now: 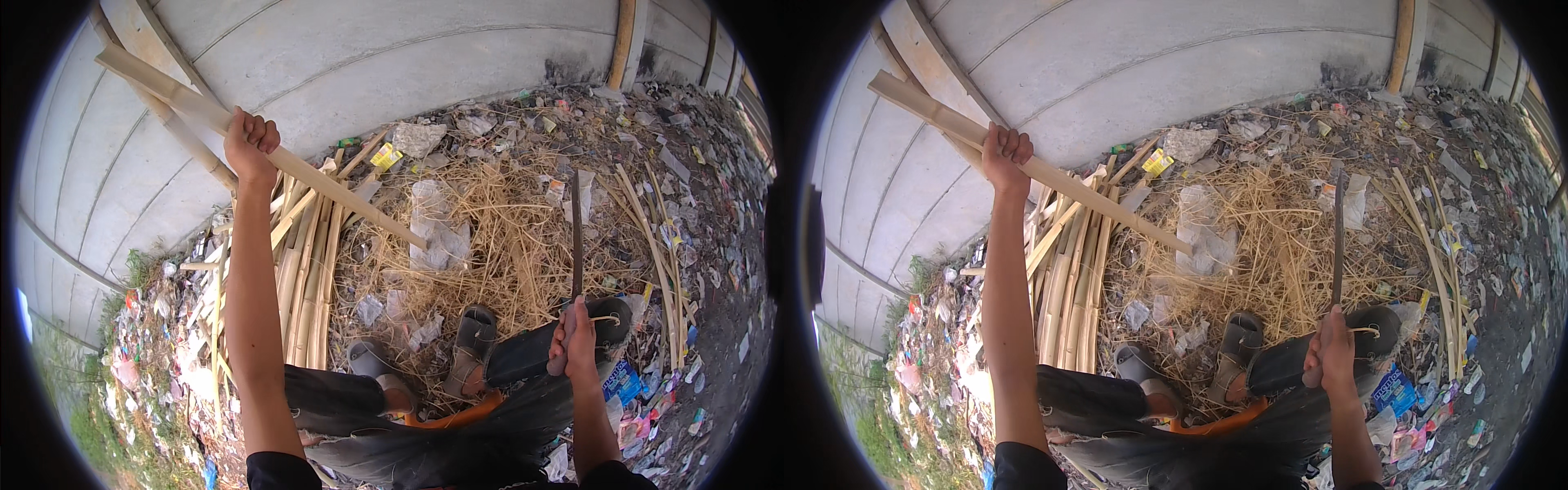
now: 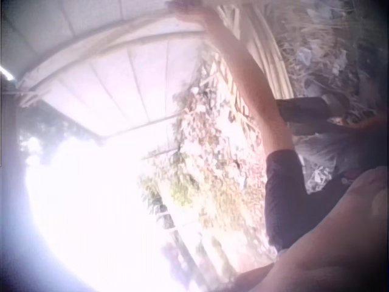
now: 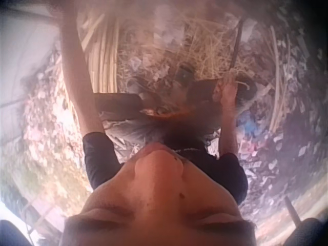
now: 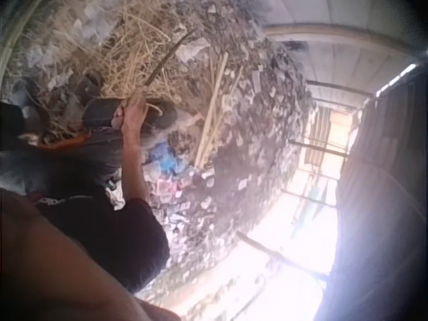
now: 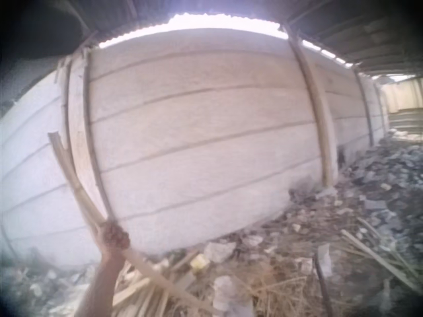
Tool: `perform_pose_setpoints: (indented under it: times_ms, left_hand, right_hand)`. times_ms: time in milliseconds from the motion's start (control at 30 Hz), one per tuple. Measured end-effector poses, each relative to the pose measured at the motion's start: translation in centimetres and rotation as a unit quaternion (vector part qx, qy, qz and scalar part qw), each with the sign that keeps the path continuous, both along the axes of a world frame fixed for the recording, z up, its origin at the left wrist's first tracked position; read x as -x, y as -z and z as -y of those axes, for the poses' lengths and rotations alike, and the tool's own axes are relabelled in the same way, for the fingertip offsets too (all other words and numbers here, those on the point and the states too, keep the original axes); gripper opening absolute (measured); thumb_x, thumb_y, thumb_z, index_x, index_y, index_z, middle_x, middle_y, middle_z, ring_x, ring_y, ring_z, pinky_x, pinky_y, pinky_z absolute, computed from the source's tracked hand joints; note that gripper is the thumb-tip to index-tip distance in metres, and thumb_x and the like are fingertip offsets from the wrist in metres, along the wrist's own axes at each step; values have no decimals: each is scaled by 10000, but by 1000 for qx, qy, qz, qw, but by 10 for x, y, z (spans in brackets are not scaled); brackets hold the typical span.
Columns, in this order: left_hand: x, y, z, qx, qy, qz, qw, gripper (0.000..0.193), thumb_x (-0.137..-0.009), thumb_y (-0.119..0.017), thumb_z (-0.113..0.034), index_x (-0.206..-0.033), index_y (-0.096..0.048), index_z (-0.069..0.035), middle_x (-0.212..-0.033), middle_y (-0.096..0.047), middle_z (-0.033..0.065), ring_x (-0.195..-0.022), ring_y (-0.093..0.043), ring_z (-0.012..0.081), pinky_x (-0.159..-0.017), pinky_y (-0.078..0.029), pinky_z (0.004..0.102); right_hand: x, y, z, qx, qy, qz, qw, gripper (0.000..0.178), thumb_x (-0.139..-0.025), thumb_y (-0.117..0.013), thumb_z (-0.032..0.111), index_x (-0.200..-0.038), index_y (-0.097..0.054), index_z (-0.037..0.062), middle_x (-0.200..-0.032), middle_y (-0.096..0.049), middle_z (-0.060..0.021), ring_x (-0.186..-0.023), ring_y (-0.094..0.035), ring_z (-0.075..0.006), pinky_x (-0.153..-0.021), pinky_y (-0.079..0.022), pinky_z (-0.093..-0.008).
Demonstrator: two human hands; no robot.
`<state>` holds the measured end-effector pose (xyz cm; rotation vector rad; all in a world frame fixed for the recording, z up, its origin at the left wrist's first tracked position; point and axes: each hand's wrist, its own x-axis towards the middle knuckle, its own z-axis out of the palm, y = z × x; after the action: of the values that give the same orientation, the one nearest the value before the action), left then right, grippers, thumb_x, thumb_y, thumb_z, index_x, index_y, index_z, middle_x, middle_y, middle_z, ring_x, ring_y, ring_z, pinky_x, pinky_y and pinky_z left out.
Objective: The person sits on the ground and uses a knife to split long bamboo poles into thin strips. They hold the bamboo with one hand and use the knife to carefully separate the material, occasionally adjusting their grip and the position of the bamboo.
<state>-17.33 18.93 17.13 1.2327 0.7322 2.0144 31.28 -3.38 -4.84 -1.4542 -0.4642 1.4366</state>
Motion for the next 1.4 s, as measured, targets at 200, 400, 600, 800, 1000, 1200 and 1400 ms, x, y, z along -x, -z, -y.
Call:
perform_pose_setpoints:
  times_ms: [200, 400, 600, 800, 1000, 1200, 1400]
  left_hand:
    - [53, 0, 75, -23, -12, 78, 997, 402, -1014, -537, -314, -693, -346, -165, -607, -258, -31, -507, -252, 114, -479, -231, 277]
    - [41, -44, 158, -123, 132, -2, 984, 399, -1045, -487, -318, -708, -345, -157, -619, -245, -33, -559, -216, 113, -545, -240, 277]
    - [5, -76, 201, -155, 169, -71, 971, 373, -1054, -487, -318, -748, -350, -155, -629, -277, -33, -540, -226, 105, -537, -263, 273]
    - [68, -155, 302, -200, 256, -151, 934, 291, -988, -492, -184, -747, -339, -132, -664, -303, 7, -606, -305, 141, -605, -325, 301]
    - [89, -151, 302, -235, 36, -70, 969, 304, -970, -450, -169, -714, -289, -144, -671, -256, 13, -594, -268, 160, -566, -271, 310]
    - [53, -102, 245, -159, -77, 138, 975, 358, -966, -499, -136, -686, -275, -143, -634, -225, 12, -563, -220, 164, -531, -237, 321]
    - [28, -104, 242, -78, -198, 246, 946, 423, -947, -563, -168, -654, -257, -156, -618, -232, 2, -538, -230, 156, -497, -208, 320]
  right_hand:
    - [-26, -10, 11, -98, 37, 69, 992, 530, -1042, -462, 527, -755, -494, 83, -530, -454, -29, -341, -441, -136, -323, -385, -291]
    - [42, -18, 6, -185, -209, 143, 950, 502, -1051, -514, 456, -749, -508, 54, -540, -476, -18, -409, -454, -97, -396, -377, -273]
    - [122, 18, -41, -340, -341, 278, 831, 566, -1035, -525, 501, -737, -575, 22, -549, -528, -65, -448, -507, -167, -440, -408, -334]
    - [76, 122, -84, -1, -367, 263, 892, 607, -989, -565, 578, -709, -564, 39, -556, -519, -42, -406, -510, -146, -390, -418, -348]
    - [99, 72, -74, -115, -195, 105, 968, 566, -1028, -534, 502, -730, -571, 22, -519, -513, -31, -395, -518, -129, -357, -416, -327]
    - [154, 30, -52, -354, -155, 87, 918, 471, -1033, -569, 421, -760, -524, 40, -538, -499, -51, -467, -572, -184, -446, -415, -366]
    - [175, 68, -67, -407, -151, 304, 848, 386, -1014, -597, 363, -822, -549, 31, -566, -525, -140, -469, -547, -352, -470, -411, -439]
